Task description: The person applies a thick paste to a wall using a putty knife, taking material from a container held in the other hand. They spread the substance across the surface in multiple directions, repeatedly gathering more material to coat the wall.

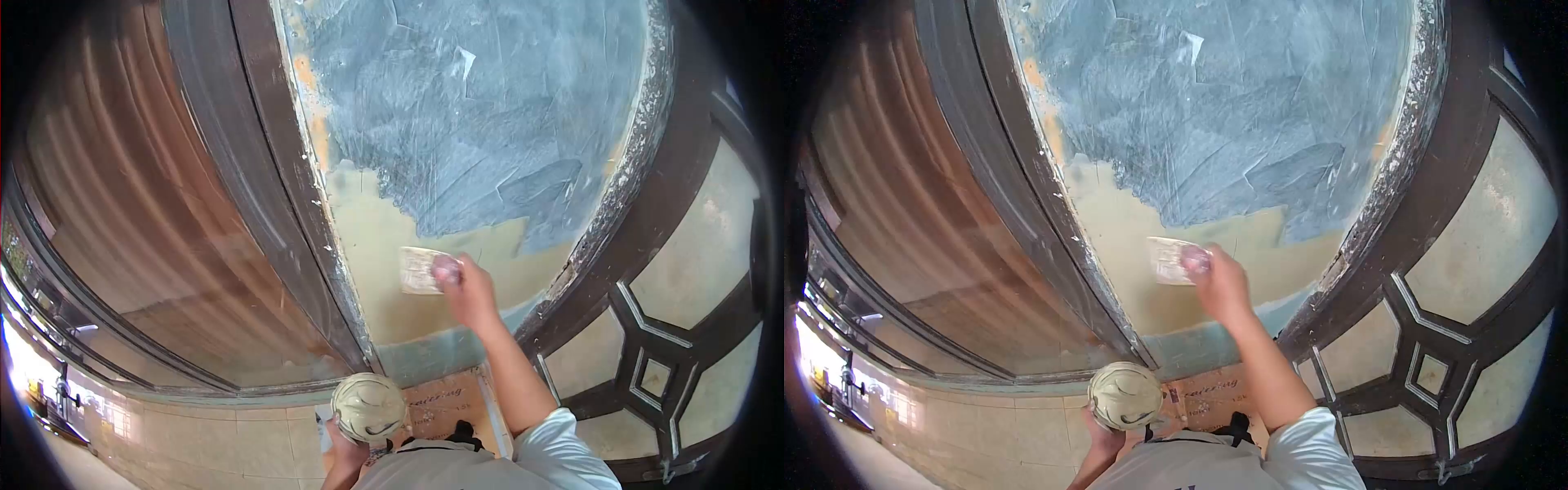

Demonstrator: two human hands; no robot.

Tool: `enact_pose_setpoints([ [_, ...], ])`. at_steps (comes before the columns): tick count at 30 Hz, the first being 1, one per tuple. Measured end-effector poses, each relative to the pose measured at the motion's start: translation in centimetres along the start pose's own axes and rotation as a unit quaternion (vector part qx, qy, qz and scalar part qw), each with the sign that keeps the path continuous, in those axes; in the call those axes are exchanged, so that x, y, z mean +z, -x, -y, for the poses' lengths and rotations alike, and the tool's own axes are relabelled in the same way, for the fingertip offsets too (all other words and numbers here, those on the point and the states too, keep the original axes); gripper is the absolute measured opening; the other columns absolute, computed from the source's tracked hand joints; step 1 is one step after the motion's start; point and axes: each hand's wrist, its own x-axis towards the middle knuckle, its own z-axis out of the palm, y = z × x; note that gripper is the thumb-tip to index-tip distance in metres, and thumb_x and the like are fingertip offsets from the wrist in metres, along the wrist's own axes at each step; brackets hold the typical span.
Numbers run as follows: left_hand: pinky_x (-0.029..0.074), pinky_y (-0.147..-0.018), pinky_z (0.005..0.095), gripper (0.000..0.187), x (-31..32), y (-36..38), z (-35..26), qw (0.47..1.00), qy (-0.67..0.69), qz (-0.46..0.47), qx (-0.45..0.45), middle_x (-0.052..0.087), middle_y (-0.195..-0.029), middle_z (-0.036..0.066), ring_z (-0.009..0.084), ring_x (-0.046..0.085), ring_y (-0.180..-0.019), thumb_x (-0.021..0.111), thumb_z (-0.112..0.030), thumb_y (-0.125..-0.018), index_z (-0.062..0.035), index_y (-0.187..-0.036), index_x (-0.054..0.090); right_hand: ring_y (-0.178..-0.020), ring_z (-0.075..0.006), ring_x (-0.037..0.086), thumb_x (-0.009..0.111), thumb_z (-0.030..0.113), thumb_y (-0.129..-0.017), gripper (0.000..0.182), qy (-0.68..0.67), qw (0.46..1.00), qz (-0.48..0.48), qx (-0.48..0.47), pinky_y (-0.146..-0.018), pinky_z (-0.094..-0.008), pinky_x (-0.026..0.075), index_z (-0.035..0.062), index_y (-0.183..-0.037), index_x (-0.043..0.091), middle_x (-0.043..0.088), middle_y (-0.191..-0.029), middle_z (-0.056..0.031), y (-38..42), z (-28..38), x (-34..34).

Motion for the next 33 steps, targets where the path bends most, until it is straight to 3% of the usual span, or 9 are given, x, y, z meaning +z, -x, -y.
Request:
enact_pose_setpoints([
  [4, 0.042, -0.101, 0.0404, 0.064, -1.0, 0.0, -0.5, 0.998, -0.054, 0.012, 0.013, 0.058, -0.127, 0.01, 0.0256, 0.056, -0.117, 0.034, -0.05, -0.089, -0.0047, -0.132, 0.049, -0.077, -0.0218, 0.068, 0.06, 0.008, -0.09, 0.007, -0.156, 0.986, -0.016, 0.06, -0.058, -0.0349, 0.05, 0.0043, -0.095, 0.056, 0.068, -0.083, -0.011, 4.6, -3.1, -0.1],
  [6, 0.042, -0.102, 0.0406, 0.064, -2.4, -0.5, 0.1, 0.999, -0.047, 0.007, 0.022, 0.058, -0.128, 0.01, 0.0255, 0.055, -0.117, 0.034, -0.05, -0.089, -0.0052, -0.132, 0.049, -0.075, -0.0128, 0.065, 0.058, 0.015, -0.096, 0.012, -0.266, 0.942, 0.087, 0.184, -0.055, -0.0247, 0.051, 0.0069, -0.103, 0.051, 0.065, -0.095, -0.002, 6.6, -2.1, 1.3],
  [13, 0.042, -0.102, 0.0429, 0.064, -1.7, -1.4, -0.5, 0.996, -0.075, 0.048, 0.031, 0.056, -0.13, 0.011, 0.0276, 0.054, -0.119, 0.034, -0.049, -0.089, -0.0054, -0.134, 0.048, -0.076, -0.0144, 0.066, 0.054, 0.017, -0.098, 0.021, -0.454, 0.884, 0.03, 0.103, -0.057, -0.0267, 0.054, 0.0055, -0.113, 0.045, 0.061, -0.104, -0.0064, 3.5, 5.2, 5.6],
  [16, 0.043, -0.101, 0.0397, 0.059, -2.4, -2.1, 0.4, 0.999, 0.031, 0.019, -0.029, 0.06, -0.124, 0.011, 0.0261, 0.055, -0.117, 0.036, -0.045, -0.09, -0.0034, -0.13, 0.05, -0.08, -0.0151, 0.065, 0.052, 0.017, -0.099, 0.021, -0.522, 0.842, 0.031, 0.13, -0.068, -0.03, 0.056, 0.0061, -0.115, 0.045, 0.058, -0.109, -0.0077, 2.4, 6.8, 7.2],
  [22, 0.043, -0.1, 0.0402, 0.058, -1.9, -1.3, 0.2, 0.999, -0.034, 0.017, 0.006, 0.06, -0.124, 0.011, 0.0268, 0.056, -0.116, 0.036, -0.044, -0.091, -0.0045, -0.13, 0.051, -0.084, -0.0157, 0.064, 0.052, 0.019, -0.1, 0.019, -0.525, 0.819, -0.036, 0.228, -0.069, -0.0294, 0.055, 0.0085, -0.114, 0.046, 0.059, -0.107, -0.006, 6.7, -0.6, 12.4],
  [26, 0.048, -0.095, 0.0365, 0.052, -1.0, 0.0, -1.2, 1.0, 0.022, -0.009, -0.015, 0.064, -0.117, 0.009, 0.0222, 0.061, -0.107, 0.034, -0.039, -0.092, -0.0023, -0.123, 0.056, -0.072, -0.015, 0.062, 0.056, 0.025, -0.098, 0.019, -0.442, 0.832, -0.012, 0.335, -0.056, -0.0278, 0.05, 0.0082, -0.099, 0.047, 0.058, -0.087, -0.0042, 15.2, -12.0, 15.8],
  [28, 0.048, -0.095, 0.0363, 0.052, -1.7, 0.1, -0.9, 1.0, 0.022, -0.016, -0.004, 0.064, -0.116, 0.009, 0.0221, 0.061, -0.107, 0.033, -0.038, -0.092, -0.0024, -0.123, 0.056, -0.078, -0.0148, 0.064, 0.055, 0.019, -0.097, 0.014, -0.504, 0.793, 0.089, 0.33, -0.062, -0.0257, 0.053, 0.0077, -0.104, 0.048, 0.061, -0.094, -0.0085, 19.9, -19.9, 16.5],
  [31, 0.048, -0.094, 0.0362, 0.053, -1.5, -0.2, -0.9, 1.0, 0.004, -0.022, 0.0, 0.063, -0.116, 0.009, 0.0219, 0.061, -0.106, 0.033, -0.039, -0.092, -0.0027, -0.124, 0.055, -0.074, -0.0145, 0.064, 0.058, 0.01, -0.094, 0.013, -0.343, 0.836, 0.06, 0.423, -0.058, -0.0247, 0.051, 0.0058, -0.101, 0.048, 0.062, -0.087, -0.0097, 20.4, -16.1, 13.5],
  [33, 0.048, -0.094, 0.0361, 0.052, -1.5, -0.3, -0.3, 1.0, 0.008, -0.025, 0.014, 0.063, -0.116, 0.009, 0.0215, 0.061, -0.106, 0.032, -0.038, -0.093, -0.0025, -0.123, 0.056, -0.072, -0.0148, 0.064, 0.06, 0.009, -0.093, 0.013, -0.396, 0.847, 0.051, 0.35, -0.058, -0.0247, 0.051, 0.0047, -0.1, 0.049, 0.062, -0.086, -0.0096, 19.0, -16.3, 13.0],
])
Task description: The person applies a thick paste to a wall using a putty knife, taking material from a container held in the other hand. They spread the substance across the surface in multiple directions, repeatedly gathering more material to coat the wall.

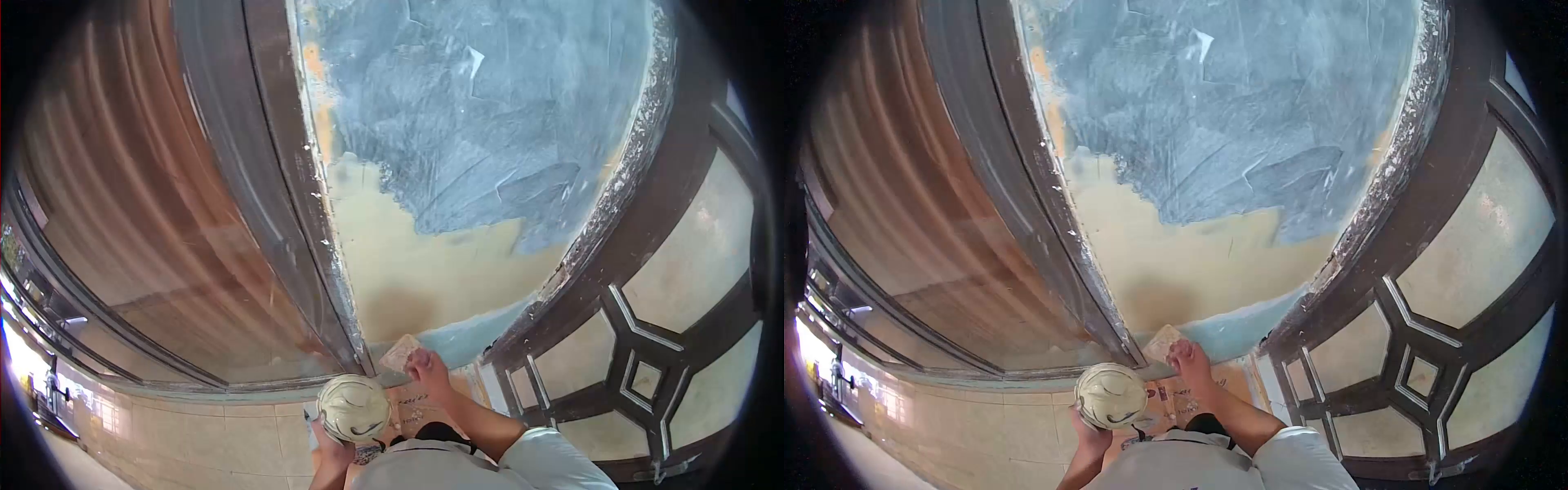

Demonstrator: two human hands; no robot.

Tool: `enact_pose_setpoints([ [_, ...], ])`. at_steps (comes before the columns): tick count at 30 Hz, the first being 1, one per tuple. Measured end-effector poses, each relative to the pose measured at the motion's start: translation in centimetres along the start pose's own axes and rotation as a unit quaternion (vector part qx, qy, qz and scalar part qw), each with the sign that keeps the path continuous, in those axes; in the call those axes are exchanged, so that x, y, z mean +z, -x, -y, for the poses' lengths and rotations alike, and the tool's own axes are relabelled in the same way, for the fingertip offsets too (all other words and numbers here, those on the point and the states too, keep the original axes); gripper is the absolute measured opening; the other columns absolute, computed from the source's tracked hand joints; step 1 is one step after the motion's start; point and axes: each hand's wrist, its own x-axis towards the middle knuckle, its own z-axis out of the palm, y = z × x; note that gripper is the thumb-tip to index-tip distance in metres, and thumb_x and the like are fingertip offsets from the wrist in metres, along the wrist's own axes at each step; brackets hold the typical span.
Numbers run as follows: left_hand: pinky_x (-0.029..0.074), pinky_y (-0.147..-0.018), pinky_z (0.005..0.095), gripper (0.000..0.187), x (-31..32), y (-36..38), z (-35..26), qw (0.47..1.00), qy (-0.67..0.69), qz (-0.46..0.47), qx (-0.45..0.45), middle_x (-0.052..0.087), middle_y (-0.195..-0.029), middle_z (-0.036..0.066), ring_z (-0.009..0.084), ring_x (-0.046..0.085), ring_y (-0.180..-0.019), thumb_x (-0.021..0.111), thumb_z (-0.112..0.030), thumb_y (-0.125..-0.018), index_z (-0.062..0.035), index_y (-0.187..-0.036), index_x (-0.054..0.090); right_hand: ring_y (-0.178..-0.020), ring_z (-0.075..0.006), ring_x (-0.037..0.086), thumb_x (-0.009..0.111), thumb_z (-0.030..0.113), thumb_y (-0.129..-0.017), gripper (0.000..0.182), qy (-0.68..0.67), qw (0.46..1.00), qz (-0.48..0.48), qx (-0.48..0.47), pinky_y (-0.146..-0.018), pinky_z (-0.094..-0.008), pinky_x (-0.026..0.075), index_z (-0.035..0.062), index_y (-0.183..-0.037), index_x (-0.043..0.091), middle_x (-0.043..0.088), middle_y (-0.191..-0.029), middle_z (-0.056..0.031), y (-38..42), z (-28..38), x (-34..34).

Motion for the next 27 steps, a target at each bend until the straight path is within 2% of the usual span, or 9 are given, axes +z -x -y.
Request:
enact_pose_setpoints([
  [2, 0.048, -0.094, 0.0358, 0.052, 0.6, -0.3, 0.3, 1.0, -0.002, 0.016, -0.008, 0.063, -0.116, 0.009, 0.0213, 0.061, -0.106, 0.033, -0.038, -0.094, -0.0021, -0.123, 0.056, -0.069, -0.0151, 0.064, 0.061, 0.008, -0.092, 0.014, -0.041, 0.996, 0.038, -0.073, -0.057, -0.0248, 0.052, 0.0036, -0.099, 0.051, 0.063, -0.084, -0.0095, -0.9, 2.7, -0.1],
  [6, 0.049, -0.092, 0.0359, 0.05, 1.6, -1.0, 0.6, 0.998, -0.01, 0.044, -0.032, 0.063, -0.115, 0.009, 0.0214, 0.061, -0.106, 0.034, -0.036, -0.095, -0.0007, -0.123, 0.055, -0.067, -0.0133, 0.064, 0.07, 0.019, -0.088, 0.019, 0.267, 0.932, -0.081, -0.23, -0.06, -0.0268, 0.051, 0.0027, -0.092, 0.06, 0.068, -0.084, -0.0082, -2.7, 11.5, -2.0],
  [8, 0.05, -0.092, 0.0362, 0.049, 2.2, -1.0, 0.7, 0.998, -0.019, 0.053, -0.028, 0.063, -0.115, 0.01, 0.0218, 0.061, -0.106, 0.034, -0.035, -0.096, -0.0004, -0.123, 0.055, -0.066, -0.0187, 0.062, 0.075, 0.031, -0.082, 0.034, 0.323, 0.901, -0.148, -0.248, -0.063, -0.0338, 0.049, 0.0013, -0.087, 0.06, 0.066, -0.074, -0.012, -0.7, 18.9, -0.8],
  [13, 0.052, -0.09, 0.0376, 0.047, 3.6, -2.0, 2.0, 0.996, -0.015, 0.079, -0.04, 0.063, -0.115, 0.012, 0.0225, 0.062, -0.104, 0.034, -0.032, -0.097, 0.0007, -0.122, 0.055, -0.06, -0.0229, 0.062, 0.075, 0.03, -0.083, 0.034, 0.412, 0.831, -0.192, -0.322, -0.057, -0.0363, 0.048, -0.0004, -0.083, 0.061, 0.064, -0.068, -0.0139, -2.8, 26.1, -3.4],
  [17, 0.046, -0.096, 0.0392, 0.052, 5.0, -2.2, 2.9, 0.989, -0.09, 0.121, -0.005, 0.063, -0.118, 0.01, 0.0246, 0.059, -0.11, 0.036, -0.04, -0.094, -0.0028, -0.126, 0.053, -0.06, -0.0219, 0.063, 0.073, 0.029, -0.084, 0.033, 0.311, 0.872, -0.217, -0.309, -0.056, -0.0359, 0.048, -0.0022, -0.085, 0.061, 0.066, -0.069, -0.0127, -4.4, 25.7, -10.6],
  [19, 0.047, -0.096, 0.0396, 0.053, 5.4, -2.4, 3.2, 0.985, -0.117, 0.128, 0.008, 0.062, -0.119, 0.01, 0.025, 0.059, -0.109, 0.037, -0.041, -0.093, -0.0029, -0.126, 0.053, -0.059, -0.0108, 0.061, 0.069, 0.026, -0.089, 0.026, 0.288, 0.907, -0.24, -0.194, -0.053, -0.0262, 0.047, 0.0013, -0.085, 0.063, 0.065, -0.069, -0.0043, -6.5, 20.0, -17.2],
  [23, 0.044, -0.099, 0.0403, 0.057, 6.2, -2.6, 4.8, 0.994, -0.011, 0.092, -0.051, 0.06, -0.122, 0.011, 0.0256, 0.057, -0.113, 0.039, -0.044, -0.091, -0.0022, -0.128, 0.051, -0.06, -0.0084, 0.06, 0.069, 0.023, -0.09, 0.023, 0.243, 0.928, -0.227, -0.171, -0.054, -0.0235, 0.047, 0.0011, -0.092, 0.062, 0.064, -0.07, -0.0027, -3.1, 18.3, -14.2],
  [25, 0.042, -0.102, 0.0409, 0.057, 7.1, -2.7, 5.0, 0.993, -0.028, 0.112, -0.038, 0.058, -0.126, 0.012, 0.0261, 0.054, -0.118, 0.041, -0.042, -0.09, -0.0031, -0.131, 0.049, -0.061, -0.0083, 0.061, 0.068, 0.021, -0.09, 0.025, 0.098, 0.969, -0.103, -0.204, -0.054, -0.0227, 0.048, -0.0009, -0.098, 0.058, 0.064, -0.072, -0.0035, -2.7, 19.3, -10.3],
  [27, 0.042, -0.102, 0.0412, 0.057, 7.1, -2.9, 6.0, 0.993, -0.003, 0.107, -0.045, 0.056, -0.128, 0.012, 0.0266, 0.053, -0.119, 0.042, -0.041, -0.09, -0.0035, -0.133, 0.047, -0.067, -0.0136, 0.066, 0.067, 0.016, -0.09, 0.021, 0.093, 0.964, -0.036, -0.248, -0.056, -0.0286, 0.052, 0.0014, -0.1, 0.057, 0.066, -0.074, -0.0072, -1.8, 22.3, -5.8],
])
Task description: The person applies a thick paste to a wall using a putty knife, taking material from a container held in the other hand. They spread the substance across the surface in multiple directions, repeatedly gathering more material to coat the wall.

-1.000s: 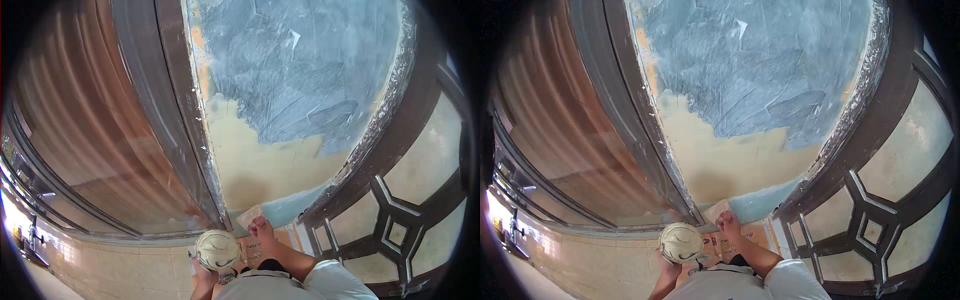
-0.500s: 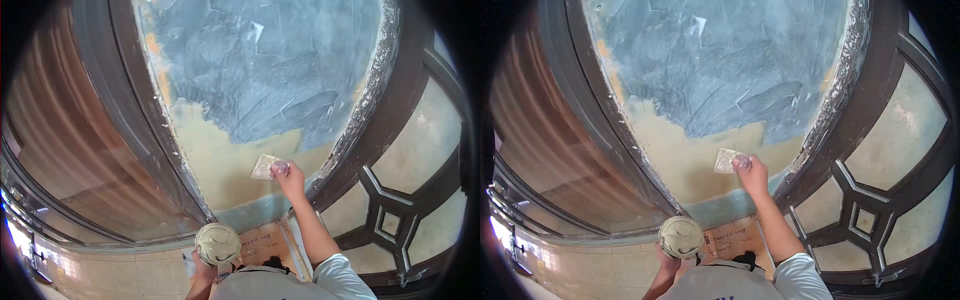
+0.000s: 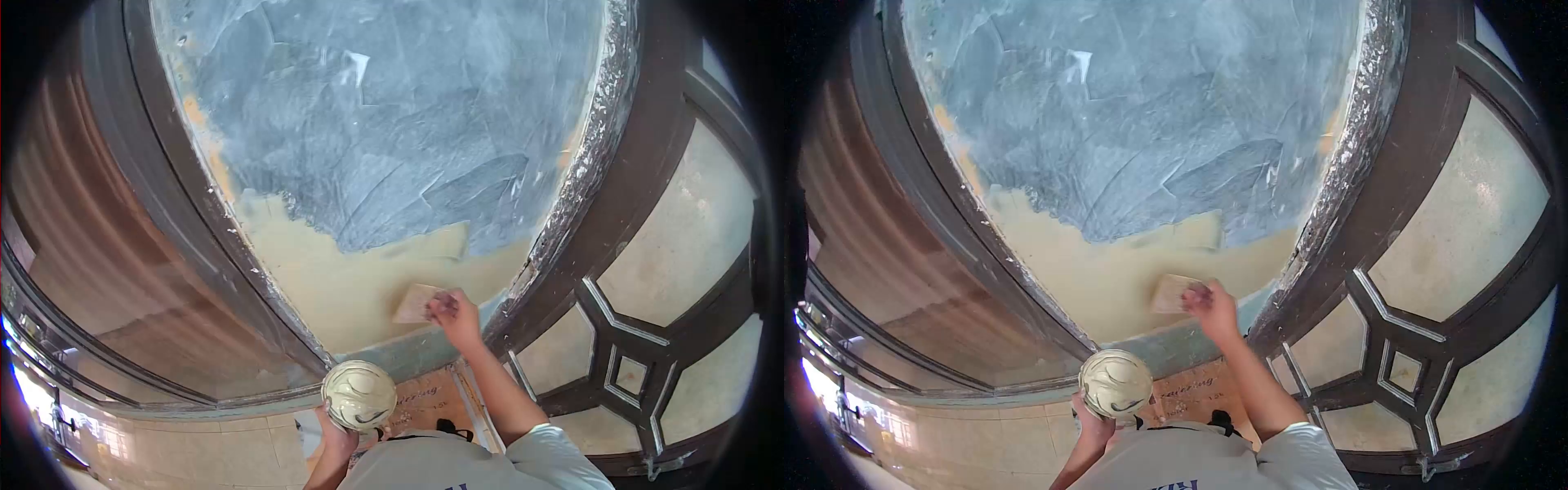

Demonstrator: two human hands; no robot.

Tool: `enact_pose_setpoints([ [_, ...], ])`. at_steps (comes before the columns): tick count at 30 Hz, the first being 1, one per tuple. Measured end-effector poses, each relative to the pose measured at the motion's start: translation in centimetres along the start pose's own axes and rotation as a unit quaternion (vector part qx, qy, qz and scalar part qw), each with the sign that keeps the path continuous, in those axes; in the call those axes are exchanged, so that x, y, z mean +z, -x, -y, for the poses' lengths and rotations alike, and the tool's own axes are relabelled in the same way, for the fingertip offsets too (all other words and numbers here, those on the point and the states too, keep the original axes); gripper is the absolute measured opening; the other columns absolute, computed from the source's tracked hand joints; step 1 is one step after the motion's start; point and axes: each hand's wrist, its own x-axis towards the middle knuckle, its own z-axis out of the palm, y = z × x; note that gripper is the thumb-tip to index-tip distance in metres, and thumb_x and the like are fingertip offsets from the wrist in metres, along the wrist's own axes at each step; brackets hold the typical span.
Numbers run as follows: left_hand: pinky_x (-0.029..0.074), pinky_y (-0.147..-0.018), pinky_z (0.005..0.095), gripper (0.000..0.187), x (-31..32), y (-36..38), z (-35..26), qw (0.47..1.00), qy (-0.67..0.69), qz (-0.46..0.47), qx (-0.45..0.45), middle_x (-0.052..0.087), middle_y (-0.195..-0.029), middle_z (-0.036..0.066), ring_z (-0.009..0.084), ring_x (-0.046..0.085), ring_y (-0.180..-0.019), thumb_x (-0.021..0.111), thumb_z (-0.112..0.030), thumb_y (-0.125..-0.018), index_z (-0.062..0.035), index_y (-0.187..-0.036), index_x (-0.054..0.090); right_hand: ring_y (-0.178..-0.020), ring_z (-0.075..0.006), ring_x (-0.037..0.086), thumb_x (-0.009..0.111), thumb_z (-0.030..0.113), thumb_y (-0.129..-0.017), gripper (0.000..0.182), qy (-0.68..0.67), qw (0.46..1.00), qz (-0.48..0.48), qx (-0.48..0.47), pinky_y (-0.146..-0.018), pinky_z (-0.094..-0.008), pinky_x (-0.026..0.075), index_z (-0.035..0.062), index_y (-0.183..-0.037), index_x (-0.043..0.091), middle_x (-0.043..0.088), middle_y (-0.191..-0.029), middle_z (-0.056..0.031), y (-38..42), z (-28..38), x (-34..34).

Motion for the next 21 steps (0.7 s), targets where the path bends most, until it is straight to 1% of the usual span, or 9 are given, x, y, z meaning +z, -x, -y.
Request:
enact_pose_setpoints([
  [1, 0.042, -0.102, 0.0415, 0.057, 0.1, -0.1, 0.4, 1.0, 0.028, -0.006, -0.004, 0.055, -0.13, 0.012, 0.0271, 0.053, -0.12, 0.044, -0.041, -0.09, -0.004, -0.134, 0.045, -0.067, -0.0136, 0.066, 0.067, 0.016, -0.09, 0.021, -0.001, 1.0, -0.002, 0.0, -0.056, -0.0286, 0.052, 0.0014, -0.1, 0.057, 0.066, -0.074, -0.0072, -0.9, 1.2, 0.9],
  [3, 0.041, -0.102, 0.0422, 0.057, 0.9, 0.0, 1.0, 1.0, 0.019, -0.024, -0.001, 0.054, -0.132, 0.012, 0.0282, 0.052, -0.121, 0.044, -0.04, -0.091, -0.0046, -0.136, 0.043, -0.068, -0.0145, 0.065, 0.064, 0.015, -0.092, 0.016, 0.286, 0.955, 0.019, -0.071, -0.055, -0.0301, 0.051, 0.0037, -0.093, 0.054, 0.066, -0.082, -0.0074, -2.4, 2.7, 1.6],
  [4, 0.041, -0.103, 0.0424, 0.057, 1.4, 0.0, 1.2, 0.999, 0.02, -0.03, -0.005, 0.053, -0.132, 0.012, 0.0283, 0.052, -0.121, 0.043, -0.04, -0.092, -0.0046, -0.136, 0.043, -0.068, -0.0145, 0.065, 0.064, 0.015, -0.092, 0.016, 0.285, 0.956, 0.018, -0.07, -0.055, -0.0301, 0.051, 0.0037, -0.093, 0.054, 0.066, -0.082, -0.0074, -2.7, 2.6, 1.4],
  [6, 0.04, -0.104, 0.0426, 0.057, 2.5, 0.2, 1.3, 0.999, 0.018, -0.035, -0.008, 0.053, -0.132, 0.011, 0.0283, 0.051, -0.121, 0.042, -0.041, -0.093, -0.0046, -0.137, 0.042, -0.064, -0.0116, 0.063, 0.063, 0.026, -0.094, 0.025, 0.104, 0.993, -0.021, -0.043, -0.049, -0.0238, 0.047, 0.0051, -0.092, 0.05, 0.063, -0.082, -0.008, -3.9, 1.3, 1.0],
  [7, 0.041, -0.104, 0.0422, 0.056, 3.0, 0.6, 1.3, 0.999, 0.01, -0.036, 0.0, 0.054, -0.132, 0.011, 0.0278, 0.052, -0.121, 0.04, -0.041, -0.094, -0.0046, -0.137, 0.042, -0.064, -0.0116, 0.063, 0.063, 0.026, -0.094, 0.025, 0.102, 0.994, -0.02, -0.042, -0.049, -0.0238, 0.047, 0.0051, -0.092, 0.05, 0.063, -0.082, -0.008, -3.9, -0.2, 0.4],
  [9, 0.041, -0.104, 0.0419, 0.056, 2.7, 0.4, 1.5, 0.999, 0.001, -0.036, 0.012, 0.054, -0.131, 0.011, 0.0273, 0.052, -0.121, 0.038, -0.041, -0.095, -0.0046, -0.137, 0.043, -0.056, -0.0128, 0.061, 0.064, 0.031, -0.093, 0.031, -0.12, 0.991, -0.06, 0.007, -0.043, -0.0252, 0.043, 0.0065, -0.09, 0.046, 0.059, -0.071, -0.0059, -2.7, -5.7, -2.1],
  [13, 0.046, -0.099, 0.0446, 0.066, 1.5, 0.8, 2.4, 0.996, -0.02, -0.087, -0.024, 0.055, -0.129, 0.011, 0.0292, 0.054, -0.119, 0.029, -0.054, -0.091, -0.007, -0.134, 0.047, -0.05, -0.0149, 0.057, 0.065, 0.027, -0.093, 0.03, -0.014, 0.974, -0.097, 0.205, -0.036, -0.026, 0.039, 0.0091, -0.091, 0.041, 0.06, -0.078, -0.0087, 3.5, -20.2, -7.9],
  [18, 0.049, -0.095, 0.0423, 0.065, 2.5, 0.8, 2.6, 0.995, -0.006, -0.1, -0.017, 0.059, -0.126, 0.01, 0.0278, 0.057, -0.115, 0.028, -0.051, -0.091, -0.0054, -0.133, 0.048, -0.067, -0.018, 0.065, 0.063, 0.023, -0.094, 0.023, -0.199, 0.953, 0.045, 0.225, -0.051, -0.0282, 0.051, 0.0098, -0.101, 0.046, 0.064, -0.087, -0.0128, 7.4, -13.6, -4.1],
  [21, 0.05, -0.094, 0.0406, 0.061, 3.2, 0.8, 2.6, 0.995, -0.001, -0.098, 0.003, 0.058, -0.126, 0.011, 0.0278, 0.058, -0.114, 0.03, -0.047, -0.091, -0.0046, -0.13, 0.05, -0.082, -0.0195, 0.067, 0.06, 0.021, -0.096, 0.021, -0.186, 0.947, 0.084, 0.248, -0.065, -0.0316, 0.056, 0.0097, -0.108, 0.048, 0.065, -0.093, -0.0113, 4.3, -8.9, -1.0],
])
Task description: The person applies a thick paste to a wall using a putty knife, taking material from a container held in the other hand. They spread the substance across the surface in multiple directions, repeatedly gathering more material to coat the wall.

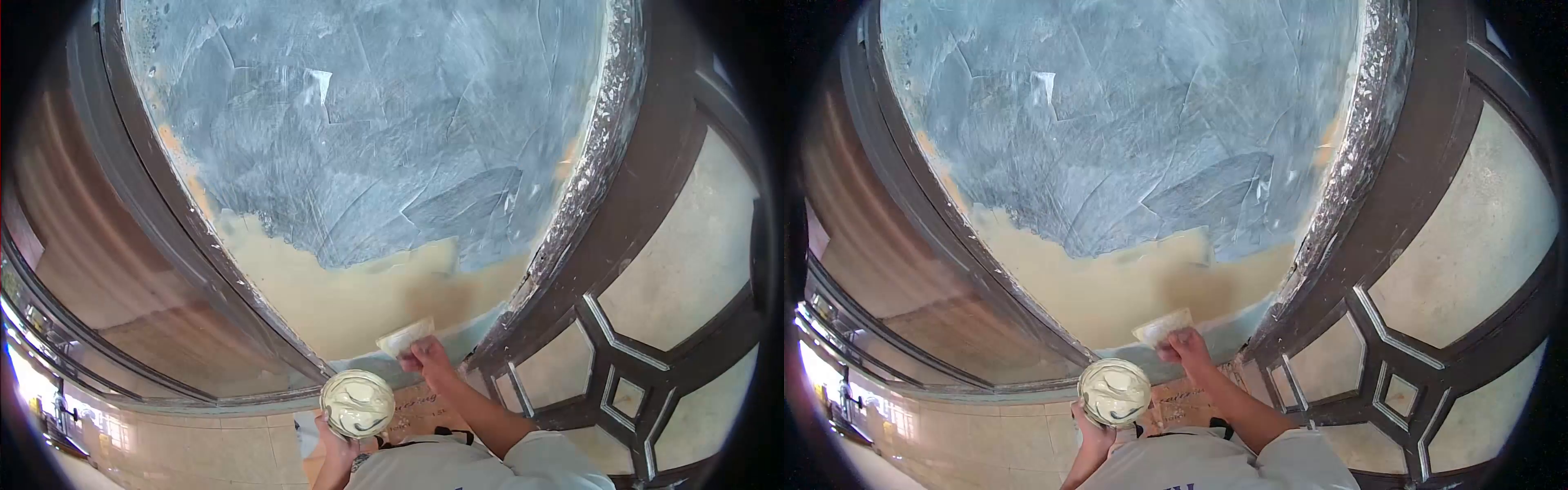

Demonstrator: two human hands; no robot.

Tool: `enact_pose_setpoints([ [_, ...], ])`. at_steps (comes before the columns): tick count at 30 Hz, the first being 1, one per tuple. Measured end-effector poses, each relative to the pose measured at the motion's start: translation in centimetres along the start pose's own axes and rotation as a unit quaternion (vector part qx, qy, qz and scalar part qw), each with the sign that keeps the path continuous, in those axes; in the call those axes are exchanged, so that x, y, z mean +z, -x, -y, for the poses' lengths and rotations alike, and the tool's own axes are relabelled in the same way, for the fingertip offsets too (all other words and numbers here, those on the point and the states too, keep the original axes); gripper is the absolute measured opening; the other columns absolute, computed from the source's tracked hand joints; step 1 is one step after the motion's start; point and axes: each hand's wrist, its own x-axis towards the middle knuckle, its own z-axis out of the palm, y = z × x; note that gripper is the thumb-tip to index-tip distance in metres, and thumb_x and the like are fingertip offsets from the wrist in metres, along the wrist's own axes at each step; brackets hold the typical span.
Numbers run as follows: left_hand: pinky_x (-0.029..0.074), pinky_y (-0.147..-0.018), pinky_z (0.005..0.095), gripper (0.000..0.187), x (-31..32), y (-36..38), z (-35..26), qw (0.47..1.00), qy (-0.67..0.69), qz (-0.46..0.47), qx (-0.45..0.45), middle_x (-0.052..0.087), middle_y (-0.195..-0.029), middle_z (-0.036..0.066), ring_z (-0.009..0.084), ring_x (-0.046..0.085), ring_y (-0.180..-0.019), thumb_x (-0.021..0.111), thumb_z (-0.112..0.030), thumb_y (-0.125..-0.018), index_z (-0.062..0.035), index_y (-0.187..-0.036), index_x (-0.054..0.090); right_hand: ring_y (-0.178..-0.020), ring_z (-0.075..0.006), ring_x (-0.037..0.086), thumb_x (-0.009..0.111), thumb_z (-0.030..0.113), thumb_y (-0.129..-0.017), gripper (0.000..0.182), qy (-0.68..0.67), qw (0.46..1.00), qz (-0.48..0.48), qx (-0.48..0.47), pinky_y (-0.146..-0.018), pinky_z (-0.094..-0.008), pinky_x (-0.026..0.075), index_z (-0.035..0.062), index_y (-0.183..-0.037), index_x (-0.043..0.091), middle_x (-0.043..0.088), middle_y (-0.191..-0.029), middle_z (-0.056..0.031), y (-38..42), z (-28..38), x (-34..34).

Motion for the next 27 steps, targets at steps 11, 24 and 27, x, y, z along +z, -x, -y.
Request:
enact_pose_setpoints([
  [11, 0.047, -0.099, 0.0401, 0.059, 0.6, 1.0, -0.4, 0.999, 0.005, -0.038, 0.009, 0.058, -0.127, 0.012, 0.0274, 0.057, -0.116, 0.032, -0.044, -0.09, -0.0042, -0.129, 0.051, -0.083, -0.0167, 0.065, 0.054, 0.021, -0.099, 0.019, -0.001, 0.993, -0.042, -0.107, -0.068, -0.0302, 0.057, 0.0099, -0.111, 0.046, 0.062, -0.101, -0.0055, -2.9, 4.5, 6.8],
  [24, 0.043, -0.102, 0.0416, 0.065, -0.7, 0.3, 0.4, 1.0, -0.014, -0.022, -0.006, 0.054, -0.132, 0.012, 0.0296, 0.052, -0.121, 0.036, -0.048, -0.088, -0.0052, -0.135, 0.046, -0.069, -0.0274, 0.067, 0.067, 0.019, -0.087, 0.022, 0.307, 0.933, -0.102, -0.159, -0.061, -0.0384, 0.053, 0.0046, -0.095, 0.053, 0.067, -0.081, -0.0128, -3.0, -3.4, -4.1],
  [27, 0.043, -0.103, 0.0427, 0.065, 0.9, 0.2, 0.9, 0.999, -0.02, -0.026, -0.023, 0.053, -0.134, 0.013, 0.0305, 0.051, -0.123, 0.036, -0.048, -0.089, -0.004, -0.136, 0.045, -0.076, -0.0298, 0.069, 0.071, 0.02, -0.082, 0.03, 0.493, 0.819, -0.147, -0.255, -0.071, -0.0397, 0.053, 0.0038, -0.1, 0.054, 0.069, -0.084, -0.0131, -2.0, 5.3, 1.0],
])
